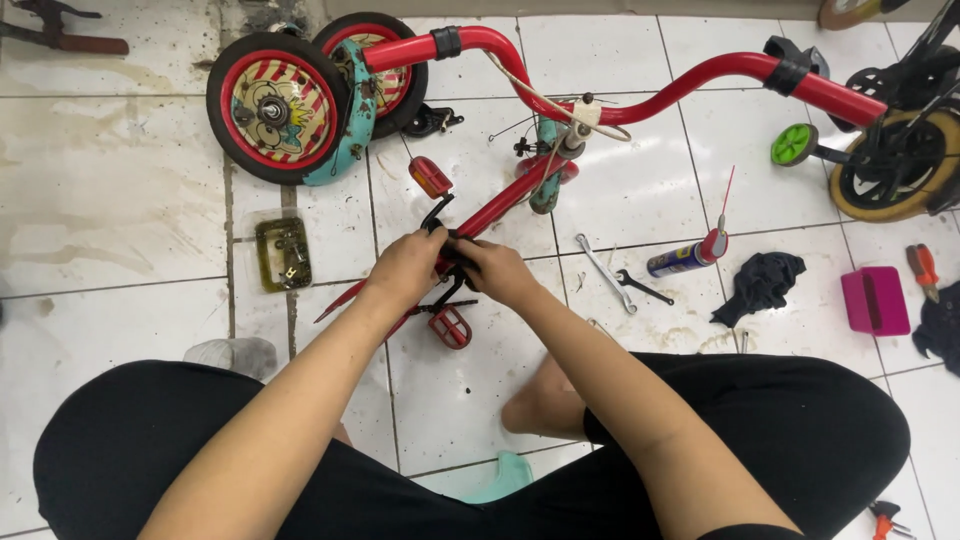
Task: Cleaning and lubricating the handlebars and frame of a small red bicycle.
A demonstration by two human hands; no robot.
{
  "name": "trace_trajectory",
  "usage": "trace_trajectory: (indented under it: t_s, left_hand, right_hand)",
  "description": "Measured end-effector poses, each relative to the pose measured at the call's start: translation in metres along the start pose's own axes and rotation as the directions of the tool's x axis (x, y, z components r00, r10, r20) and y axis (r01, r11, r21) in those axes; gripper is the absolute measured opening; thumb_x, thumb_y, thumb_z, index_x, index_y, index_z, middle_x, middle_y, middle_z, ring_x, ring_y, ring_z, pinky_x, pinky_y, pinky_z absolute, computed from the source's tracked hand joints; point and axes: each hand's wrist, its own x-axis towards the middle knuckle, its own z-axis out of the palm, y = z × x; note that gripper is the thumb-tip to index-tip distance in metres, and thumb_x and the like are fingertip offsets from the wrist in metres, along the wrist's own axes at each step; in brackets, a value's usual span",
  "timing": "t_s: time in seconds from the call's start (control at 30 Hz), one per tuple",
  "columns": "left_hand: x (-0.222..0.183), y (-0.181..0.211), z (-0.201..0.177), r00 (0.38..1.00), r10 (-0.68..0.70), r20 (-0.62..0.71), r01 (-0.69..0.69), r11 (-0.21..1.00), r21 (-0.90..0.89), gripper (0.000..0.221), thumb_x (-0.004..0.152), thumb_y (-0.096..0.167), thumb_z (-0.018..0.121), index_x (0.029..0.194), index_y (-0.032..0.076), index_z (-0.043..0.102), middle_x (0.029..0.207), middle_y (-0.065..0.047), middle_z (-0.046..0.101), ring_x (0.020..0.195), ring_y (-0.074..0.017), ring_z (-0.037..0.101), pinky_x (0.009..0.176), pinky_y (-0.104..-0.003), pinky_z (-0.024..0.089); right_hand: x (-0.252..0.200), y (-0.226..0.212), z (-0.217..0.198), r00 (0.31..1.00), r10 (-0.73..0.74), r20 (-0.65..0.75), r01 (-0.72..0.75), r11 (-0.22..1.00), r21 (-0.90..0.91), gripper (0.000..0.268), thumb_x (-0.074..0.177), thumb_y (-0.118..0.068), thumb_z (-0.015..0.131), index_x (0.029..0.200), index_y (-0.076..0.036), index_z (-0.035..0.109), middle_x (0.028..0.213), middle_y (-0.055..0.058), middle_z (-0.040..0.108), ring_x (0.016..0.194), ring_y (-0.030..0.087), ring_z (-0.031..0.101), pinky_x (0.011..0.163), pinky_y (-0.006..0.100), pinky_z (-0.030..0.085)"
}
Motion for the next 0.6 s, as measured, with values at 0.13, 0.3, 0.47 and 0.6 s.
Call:
trace_trajectory:
  t_s: [0.13,0.3,0.47,0.6]
  left_hand:
    - [-0.013,0.015,-0.021,0.999,-0.021,0.035,0.021,1.000,-0.009,0.040,0.084,-0.004,0.067,0.123,-0.003,0.058,0.104,-0.028,0.069,0.096,-0.0377,0.073,0.081,-0.045,0.062]
    - [-0.030,0.017,-0.028,0.985,-0.174,0.006,0.162,0.903,-0.399,0.053,0.082,0.015,0.075,0.127,0.000,0.053,0.114,-0.031,0.067,0.109,-0.0443,0.069,0.091,-0.053,0.058]
    - [-0.029,-0.030,0.040,0.982,-0.188,0.035,0.190,0.946,-0.263,0.050,0.085,0.030,0.075,0.123,0.002,0.058,0.112,-0.024,0.071,0.111,-0.0417,0.068,0.095,-0.061,0.052]
    - [-0.020,-0.046,0.062,0.972,-0.236,0.013,0.233,0.949,-0.213,0.041,0.085,0.031,0.077,0.114,0.009,0.058,0.106,-0.015,0.069,0.111,-0.0379,0.064,0.097,-0.061,0.047]
  right_hand:
    - [0.019,0.024,-0.049,0.999,-0.020,0.048,0.020,1.000,0.005,0.040,0.089,-0.024,0.070,0.129,-0.032,0.064,0.108,0.006,0.077,0.102,0.034,0.074,0.086,0.052,0.060]
    - [0.012,0.028,-0.050,0.948,0.303,-0.091,-0.293,0.950,0.109,0.038,0.094,-0.033,0.067,0.130,-0.043,0.061,0.105,-0.004,0.076,0.101,0.027,0.073,0.088,0.046,0.059]
    - [0.006,0.027,-0.056,0.981,0.191,-0.042,-0.189,0.981,0.040,0.042,0.095,-0.023,0.067,0.133,-0.037,0.060,0.109,0.004,0.075,0.104,0.033,0.072,0.088,0.049,0.059]
    - [0.015,0.049,-0.073,0.976,0.151,-0.157,-0.186,0.953,-0.241,0.044,0.093,-0.031,0.070,0.134,-0.044,0.060,0.104,0.002,0.074,0.098,0.029,0.074,0.089,0.046,0.059]
